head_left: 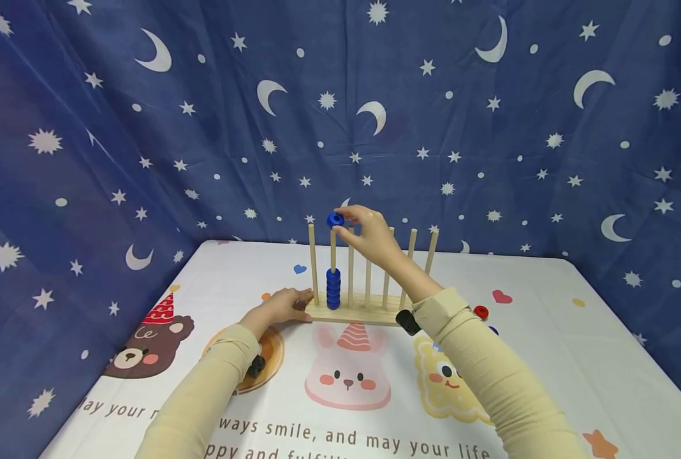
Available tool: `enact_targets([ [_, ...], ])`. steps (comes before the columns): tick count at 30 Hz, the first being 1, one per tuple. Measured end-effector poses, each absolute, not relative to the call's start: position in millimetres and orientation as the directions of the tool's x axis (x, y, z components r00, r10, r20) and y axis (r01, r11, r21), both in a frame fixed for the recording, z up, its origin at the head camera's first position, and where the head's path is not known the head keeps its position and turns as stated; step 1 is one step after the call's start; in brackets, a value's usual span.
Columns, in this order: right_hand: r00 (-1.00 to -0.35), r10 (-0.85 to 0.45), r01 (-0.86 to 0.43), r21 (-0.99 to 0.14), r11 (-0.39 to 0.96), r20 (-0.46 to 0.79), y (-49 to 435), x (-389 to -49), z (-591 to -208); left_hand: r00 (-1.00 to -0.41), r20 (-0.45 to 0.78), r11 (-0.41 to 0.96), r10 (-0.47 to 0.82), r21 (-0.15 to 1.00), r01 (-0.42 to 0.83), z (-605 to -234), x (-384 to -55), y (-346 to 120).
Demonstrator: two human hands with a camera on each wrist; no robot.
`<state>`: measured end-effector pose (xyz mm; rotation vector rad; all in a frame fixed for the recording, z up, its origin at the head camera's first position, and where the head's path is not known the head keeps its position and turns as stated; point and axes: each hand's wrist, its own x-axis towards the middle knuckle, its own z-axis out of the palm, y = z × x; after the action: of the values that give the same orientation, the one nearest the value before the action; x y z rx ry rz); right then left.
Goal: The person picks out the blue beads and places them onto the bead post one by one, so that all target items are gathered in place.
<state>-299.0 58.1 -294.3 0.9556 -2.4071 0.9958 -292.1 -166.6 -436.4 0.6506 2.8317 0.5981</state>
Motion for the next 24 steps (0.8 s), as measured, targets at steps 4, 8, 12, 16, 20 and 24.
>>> enact_targets([
  [4, -0.700, -0.447, -0.710, -0.479, 0.516, 0.557, 57.9, -300.9, -295.8, -0.889, -0.074, 0.827, 0.451, 0.409, 0.385, -435.8, -292.3, -165.7],
  [8, -0.698, -0.450, -0.712, -0.474, 0.519, 0.556, 56.8, -301.4, -296.9, -0.889, -0.076, 0.826, 0.451, 0.412, 0.384, -435.1, -292.4, -165.8],
  [12, -0.693, -0.454, -0.716, -0.462, 0.523, 0.560, 56.1, -301.9, -298.3, -0.888, -0.071, 0.824, 0.453, 0.414, 0.387, -437.3, -292.5, -166.9],
  [16, -0.696, -0.450, -0.713, -0.467, 0.523, 0.559, 56.2, -303.2, -299.1, -0.886, -0.070, 0.824, 0.458, 0.408, 0.394, -438.9, -293.4, -166.9],
  [20, -0.700, -0.456, -0.710, -0.470, 0.524, 0.549, 55.7, -304.0, -298.6, -0.887, -0.076, 0.826, 0.456, 0.407, 0.390, -438.9, -293.8, -167.4],
  [24, -0.700, -0.469, -0.711, -0.459, 0.533, 0.539, 55.6, -304.2, -297.3, -0.887, -0.081, 0.827, 0.454, 0.409, 0.386, -437.7, -294.4, -167.9],
])
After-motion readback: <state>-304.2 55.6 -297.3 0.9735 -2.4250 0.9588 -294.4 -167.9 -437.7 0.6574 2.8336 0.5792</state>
